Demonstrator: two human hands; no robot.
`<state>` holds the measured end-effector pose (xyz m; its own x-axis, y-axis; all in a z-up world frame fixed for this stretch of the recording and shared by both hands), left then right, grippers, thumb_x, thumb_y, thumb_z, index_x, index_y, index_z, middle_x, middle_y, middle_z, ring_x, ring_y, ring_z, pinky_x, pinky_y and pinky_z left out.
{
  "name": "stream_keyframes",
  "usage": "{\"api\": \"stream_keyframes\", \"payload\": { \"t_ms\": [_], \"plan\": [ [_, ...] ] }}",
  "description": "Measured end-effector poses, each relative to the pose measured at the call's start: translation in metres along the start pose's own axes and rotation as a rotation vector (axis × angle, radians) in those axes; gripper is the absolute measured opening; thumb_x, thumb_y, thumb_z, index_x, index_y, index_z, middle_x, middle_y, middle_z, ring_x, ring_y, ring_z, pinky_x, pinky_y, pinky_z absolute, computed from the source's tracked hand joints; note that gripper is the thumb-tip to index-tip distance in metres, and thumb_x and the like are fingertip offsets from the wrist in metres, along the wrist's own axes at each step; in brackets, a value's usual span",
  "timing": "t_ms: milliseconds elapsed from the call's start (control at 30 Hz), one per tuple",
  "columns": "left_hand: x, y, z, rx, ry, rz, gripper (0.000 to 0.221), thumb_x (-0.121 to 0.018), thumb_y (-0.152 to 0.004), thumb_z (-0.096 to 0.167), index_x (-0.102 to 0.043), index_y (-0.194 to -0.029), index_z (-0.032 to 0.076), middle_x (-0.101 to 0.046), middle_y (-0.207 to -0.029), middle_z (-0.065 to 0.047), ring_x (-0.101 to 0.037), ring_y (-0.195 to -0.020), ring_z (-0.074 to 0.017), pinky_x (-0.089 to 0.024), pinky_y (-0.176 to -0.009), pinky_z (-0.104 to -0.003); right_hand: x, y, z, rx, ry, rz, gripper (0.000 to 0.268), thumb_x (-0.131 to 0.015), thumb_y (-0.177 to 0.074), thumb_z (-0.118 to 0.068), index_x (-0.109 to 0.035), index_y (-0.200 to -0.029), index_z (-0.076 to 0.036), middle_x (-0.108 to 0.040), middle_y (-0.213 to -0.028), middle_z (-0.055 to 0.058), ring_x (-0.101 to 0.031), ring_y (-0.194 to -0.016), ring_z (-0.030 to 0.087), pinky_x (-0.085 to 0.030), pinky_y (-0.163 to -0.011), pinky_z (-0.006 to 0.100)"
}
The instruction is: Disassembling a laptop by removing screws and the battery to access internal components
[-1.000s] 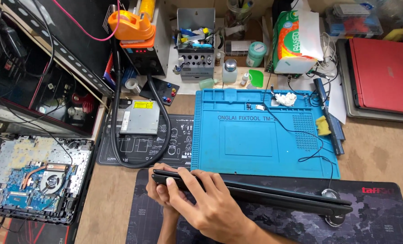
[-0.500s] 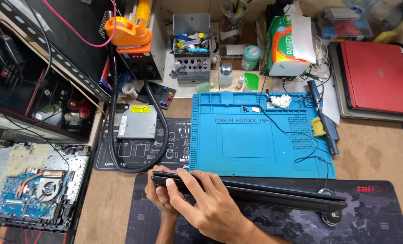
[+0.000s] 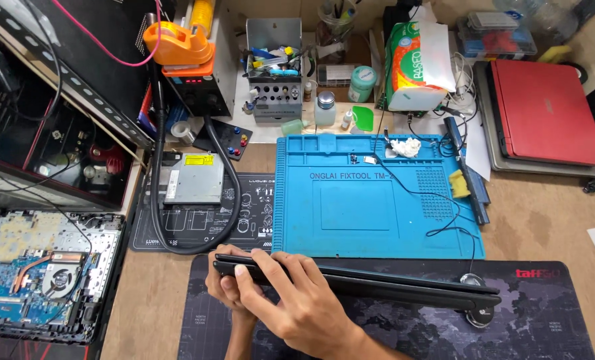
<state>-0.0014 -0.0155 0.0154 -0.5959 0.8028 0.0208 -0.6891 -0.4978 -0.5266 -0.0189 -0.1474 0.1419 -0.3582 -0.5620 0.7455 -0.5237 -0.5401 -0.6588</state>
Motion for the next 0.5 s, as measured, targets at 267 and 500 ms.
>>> {"api": "stream_keyframes", "payload": {
  "t_ms": [267, 500],
  "plan": [
    [0.0013, -0.0001, -0.0021, 0.042, -0.097, -0.023, 0.069, -0.022, -0.105, 0.067, -0.052, -0.085, 0.008, -0.056, -0.074, -0.004, -0.049, -0.059, -0.0174, -0.040, -0.057, -0.032, -0.0015, -0.0006, 0.0037, 0.007, 0.021, -0.006, 0.018, -0.053, -0.108, -0.009, -0.065, -0.122, -0.007, -0.065, -0.122, 0.023, -0.066, -0.095, 0.034, -0.052, -0.078, 0.042],
    [0.0007, -0.0013, 0.0019, 0.027, -0.071, -0.029, 0.071, -0.022, -0.105, 0.066, -0.052, -0.086, 0.005, -0.056, -0.075, -0.006, -0.050, -0.061, -0.0189, -0.041, -0.060, -0.033, 0.0030, 0.0018, 0.0069, 0.030, 0.046, -0.007, 0.021, -0.062, -0.108, -0.011, -0.064, -0.130, -0.012, -0.066, -0.128, 0.020, -0.070, -0.103, 0.031, -0.058, -0.088, 0.040]
  ]
}}
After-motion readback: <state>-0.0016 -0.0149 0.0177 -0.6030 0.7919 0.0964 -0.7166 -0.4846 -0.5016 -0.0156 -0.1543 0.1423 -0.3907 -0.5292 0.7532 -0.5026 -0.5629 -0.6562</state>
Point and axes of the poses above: each hand's wrist, its own y-axis away from the middle knuckle, its own x-axis out of the back of the hand, z = x × y, the point moved 1 cm from there along -y, towards the middle knuckle
